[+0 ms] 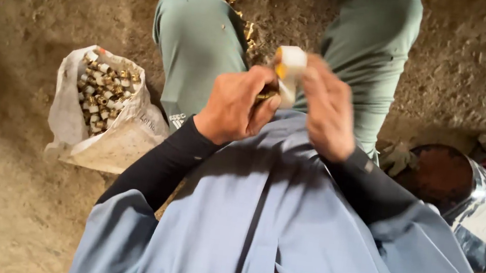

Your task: Applying white PTFE sealant tape to the threaded ends of brass plumbing fittings.

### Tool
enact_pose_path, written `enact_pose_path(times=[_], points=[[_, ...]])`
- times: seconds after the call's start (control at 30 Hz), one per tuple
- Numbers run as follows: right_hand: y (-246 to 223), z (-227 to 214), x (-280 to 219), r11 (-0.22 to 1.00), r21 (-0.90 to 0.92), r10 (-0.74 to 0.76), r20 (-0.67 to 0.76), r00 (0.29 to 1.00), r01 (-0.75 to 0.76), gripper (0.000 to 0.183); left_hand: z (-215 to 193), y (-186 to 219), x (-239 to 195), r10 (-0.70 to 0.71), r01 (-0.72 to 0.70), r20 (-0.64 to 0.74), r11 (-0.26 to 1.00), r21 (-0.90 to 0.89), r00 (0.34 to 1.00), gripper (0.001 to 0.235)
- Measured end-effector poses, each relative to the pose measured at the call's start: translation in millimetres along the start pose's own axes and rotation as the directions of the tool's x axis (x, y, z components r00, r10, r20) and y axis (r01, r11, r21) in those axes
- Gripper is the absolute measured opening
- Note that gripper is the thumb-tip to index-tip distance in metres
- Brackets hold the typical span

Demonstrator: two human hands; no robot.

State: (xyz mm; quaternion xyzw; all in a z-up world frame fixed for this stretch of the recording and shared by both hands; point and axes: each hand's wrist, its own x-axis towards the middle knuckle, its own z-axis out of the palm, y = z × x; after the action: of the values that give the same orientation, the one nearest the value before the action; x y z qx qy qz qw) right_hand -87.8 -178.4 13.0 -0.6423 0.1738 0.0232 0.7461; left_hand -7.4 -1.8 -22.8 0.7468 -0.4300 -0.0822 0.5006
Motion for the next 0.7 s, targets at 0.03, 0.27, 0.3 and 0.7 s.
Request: enact_pose_path(times=[0.03,0.27,0.3,0.7], points=[[26.2,-1.7,-8.5,1.000,-0.004,-0.001,-0.006,1.000,0.001,0.033,-1.5,-0.5,1.5,0.005,-0.005,0.001,1.000,-0.005,1.000,0.020],[-12.6,6.6,-6.9,0.969,-0.142,-0.200,0.035,0.979,0.203,0.023,-4.3,-5.2,2.7,-0.072,0.090,-0.149,0.990,0.113,0.986,0.014],[-17.7,4.0,-2.5,0.981,-0.096,-0.169,0.019,0.985,0.171,0.029,-2.5,-0.8,2.6,-0.030,0.041,-0.096,0.992,0.116,0.995,0.015],[27.7,2.0,13.7,0.994,0.031,0.109,-0.041,0.993,-0.107,0.034,2.8,-2.6,2.2,0.013,0.005,-0.135,0.991,0.131,0.991,0.019]])
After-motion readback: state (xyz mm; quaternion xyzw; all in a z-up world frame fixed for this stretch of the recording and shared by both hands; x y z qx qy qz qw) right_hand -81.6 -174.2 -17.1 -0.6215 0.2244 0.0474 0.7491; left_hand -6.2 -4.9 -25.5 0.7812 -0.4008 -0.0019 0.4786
